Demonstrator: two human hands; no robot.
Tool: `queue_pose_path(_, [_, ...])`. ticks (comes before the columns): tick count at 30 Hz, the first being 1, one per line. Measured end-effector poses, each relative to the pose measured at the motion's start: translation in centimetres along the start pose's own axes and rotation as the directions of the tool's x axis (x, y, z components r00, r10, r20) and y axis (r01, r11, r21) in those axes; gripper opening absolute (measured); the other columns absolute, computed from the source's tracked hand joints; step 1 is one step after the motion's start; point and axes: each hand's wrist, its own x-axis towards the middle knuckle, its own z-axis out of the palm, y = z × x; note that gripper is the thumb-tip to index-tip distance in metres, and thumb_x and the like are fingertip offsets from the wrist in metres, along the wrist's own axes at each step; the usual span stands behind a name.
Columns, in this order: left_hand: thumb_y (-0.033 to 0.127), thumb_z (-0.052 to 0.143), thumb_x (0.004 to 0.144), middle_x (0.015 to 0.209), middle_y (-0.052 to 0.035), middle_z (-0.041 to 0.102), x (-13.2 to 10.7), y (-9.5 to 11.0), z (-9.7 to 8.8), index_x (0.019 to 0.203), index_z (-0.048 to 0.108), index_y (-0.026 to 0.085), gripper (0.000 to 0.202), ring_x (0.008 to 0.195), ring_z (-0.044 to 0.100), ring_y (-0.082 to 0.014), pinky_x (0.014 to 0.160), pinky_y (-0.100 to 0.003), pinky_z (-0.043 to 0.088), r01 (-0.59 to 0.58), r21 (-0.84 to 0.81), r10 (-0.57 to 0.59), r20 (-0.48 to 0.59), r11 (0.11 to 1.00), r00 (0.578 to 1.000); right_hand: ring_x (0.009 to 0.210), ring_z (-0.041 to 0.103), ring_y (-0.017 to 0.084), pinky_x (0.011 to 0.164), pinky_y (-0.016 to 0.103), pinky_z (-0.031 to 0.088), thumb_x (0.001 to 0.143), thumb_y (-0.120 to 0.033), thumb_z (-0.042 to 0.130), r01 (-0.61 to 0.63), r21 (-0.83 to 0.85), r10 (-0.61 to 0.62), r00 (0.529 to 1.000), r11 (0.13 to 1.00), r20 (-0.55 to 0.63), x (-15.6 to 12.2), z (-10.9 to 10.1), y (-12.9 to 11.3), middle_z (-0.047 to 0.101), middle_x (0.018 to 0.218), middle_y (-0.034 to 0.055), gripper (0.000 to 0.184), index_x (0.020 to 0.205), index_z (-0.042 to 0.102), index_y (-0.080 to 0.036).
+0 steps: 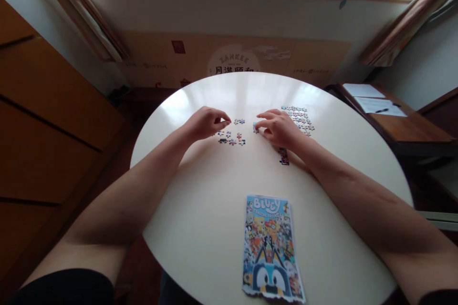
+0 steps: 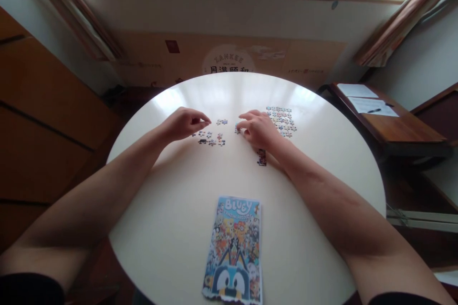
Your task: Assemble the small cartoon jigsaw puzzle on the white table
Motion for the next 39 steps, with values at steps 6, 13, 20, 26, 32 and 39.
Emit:
queue_pose_path(6, [0.027, 0.065, 0.086, 0.054, 0.0019, 0.057, 0.0, -0.3, 0.0, 0.088, 0.08, 0.018, 0.017, 0.051, 0.048, -0.0096, 0.057, -0.026, 0.039, -0.009, 0.001, 0.009, -0.029, 1.0, 1.0, 0.121, 0.057, 0.032, 0.095, 0.05, 0.043, 0.08, -0.009, 0.056, -0.027, 0.023, 0.027, 1.0, 0.999, -0.013, -0.1, 0.2, -0.2, 0.069, 0.129, 0.0028, 0.037, 0.1, 0.078, -0.03])
queue_pose_path(13, [0.026, 0.065, 0.085, 0.054, 0.0022, 0.057, -0.1, -0.4, 0.1, 0.087, 0.079, 0.017, 0.016, 0.05, 0.048, -0.0088, 0.055, -0.025, 0.039, 0.018, -0.02, -0.019, -0.052, 1.0, 0.998, 0.12, 0.057, 0.031, 0.094, 0.049, 0.043, 0.08, -0.01, 0.054, -0.045, 0.014, 0.045, 0.999, 0.999, -0.014, 0.0, 0.1, -0.7, 0.069, 0.128, 0.0034, 0.033, 0.098, 0.077, -0.028])
queue_pose_path(20, [0.029, 0.063, 0.088, 0.054, 0.0017, 0.06, -0.3, -0.6, -0.3, 0.09, 0.079, 0.016, 0.021, 0.048, 0.044, -0.0081, 0.051, -0.024, 0.036, 0.062, -0.059, -0.066, -0.068, 0.996, 0.996, 0.125, 0.055, 0.031, 0.097, 0.05, 0.044, 0.078, -0.004, 0.052, -0.03, 0.029, 0.031, 0.998, 0.999, -0.059, 0.1, 0.2, -1.5, 0.061, 0.14, 0.0056, 0.041, 0.109, 0.069, -0.026])
queue_pose_path(26, [0.031, 0.061, 0.089, 0.062, -0.0006, 0.066, -0.4, -0.8, -0.6, 0.09, 0.079, 0.018, 0.022, 0.055, 0.051, -0.0105, 0.056, -0.024, 0.039, 0.089, 0.029, -0.085, -0.122, 0.996, 0.989, 0.127, 0.053, 0.032, 0.099, 0.051, 0.043, 0.081, -0.002, 0.049, 0.012, 0.047, -0.003, 0.984, 0.999, -0.179, 0.0, 0.0, -2.5, 0.059, 0.141, 0.0069, 0.055, 0.129, 0.059, -0.028])
queue_pose_path(32, [0.028, 0.06, 0.09, 0.086, -0.0062, 0.072, -0.4, -1.2, -0.7, 0.095, 0.079, 0.02, 0.021, 0.077, 0.061, -0.0174, 0.074, -0.031, 0.049, 0.127, 0.134, -0.11, -0.13, 0.983, 0.985, 0.126, 0.054, 0.03, 0.102, 0.049, 0.041, 0.084, -0.003, 0.05, 0.025, 0.066, -0.004, 0.953, 0.997, -0.304, 0.1, -0.2, -2.8, 0.066, 0.131, 0.0067, 0.047, 0.122, 0.064, -0.027])
queue_pose_path(39, [0.031, 0.06, 0.093, 0.143, -0.0069, 0.057, -0.4, 1.2, 0.7, 0.11, 0.077, 0.031, 0.024, 0.14, 0.04, -0.0342, 0.117, -0.068, 0.019, 0.029, 0.371, -0.009, -0.057, 0.928, 0.998, 0.126, 0.055, 0.029, 0.105, 0.047, 0.04, 0.093, -0.013, 0.052, 0.028, 0.092, 0.017, 0.891, 0.995, -0.453, 0.3, -0.6, -3.3, 0.067, 0.129, 0.0058, 0.047, 0.136, 0.055, -0.03])
